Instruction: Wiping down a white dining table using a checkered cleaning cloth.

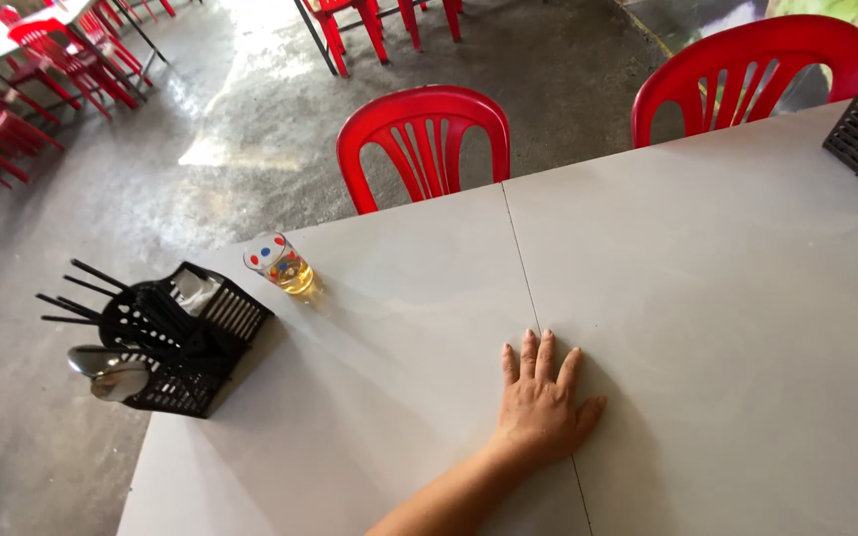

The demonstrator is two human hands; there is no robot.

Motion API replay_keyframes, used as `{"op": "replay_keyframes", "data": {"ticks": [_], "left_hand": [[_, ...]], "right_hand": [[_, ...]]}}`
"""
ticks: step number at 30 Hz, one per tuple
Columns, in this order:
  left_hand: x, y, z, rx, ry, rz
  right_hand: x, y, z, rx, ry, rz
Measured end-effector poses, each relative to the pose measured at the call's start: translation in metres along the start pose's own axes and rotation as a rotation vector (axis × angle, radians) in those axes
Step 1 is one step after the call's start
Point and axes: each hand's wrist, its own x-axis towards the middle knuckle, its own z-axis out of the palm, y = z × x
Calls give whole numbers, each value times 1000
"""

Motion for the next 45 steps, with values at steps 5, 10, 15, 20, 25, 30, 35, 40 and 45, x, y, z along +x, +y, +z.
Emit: {"op": "replay_keyframes", "data": {"ticks": [5, 10, 15, 20, 25, 30, 35, 40, 45], "left_hand": [[-1, -2, 2, 8, 27, 14], [-1, -2, 6, 30, 21, 7], [-3, -3, 8, -4, 78, 7], [-4, -3, 7, -5, 80, 11], [0, -4, 4, -11, 0, 9], [3, -5, 9, -45, -18, -10], [1, -7, 9, -76, -23, 17], [-1, -11, 10, -166, -62, 43], [-1, -10, -3, -112, -108, 124]], "right_hand": [[-58, 14, 39, -149, -13, 16], [-67, -109, -143, -247, -5, 38], [-13, -190, -141, 259, -13, -245], [57, -210, -173, 404, -42, -138], [97, -216, -168, 454, -44, -70], [118, -223, -173, 446, -17, 11], [137, -221, -160, 544, 105, 29], [145, -218, -142, 547, 197, 49], [177, -212, -111, 534, 211, 159]]}}
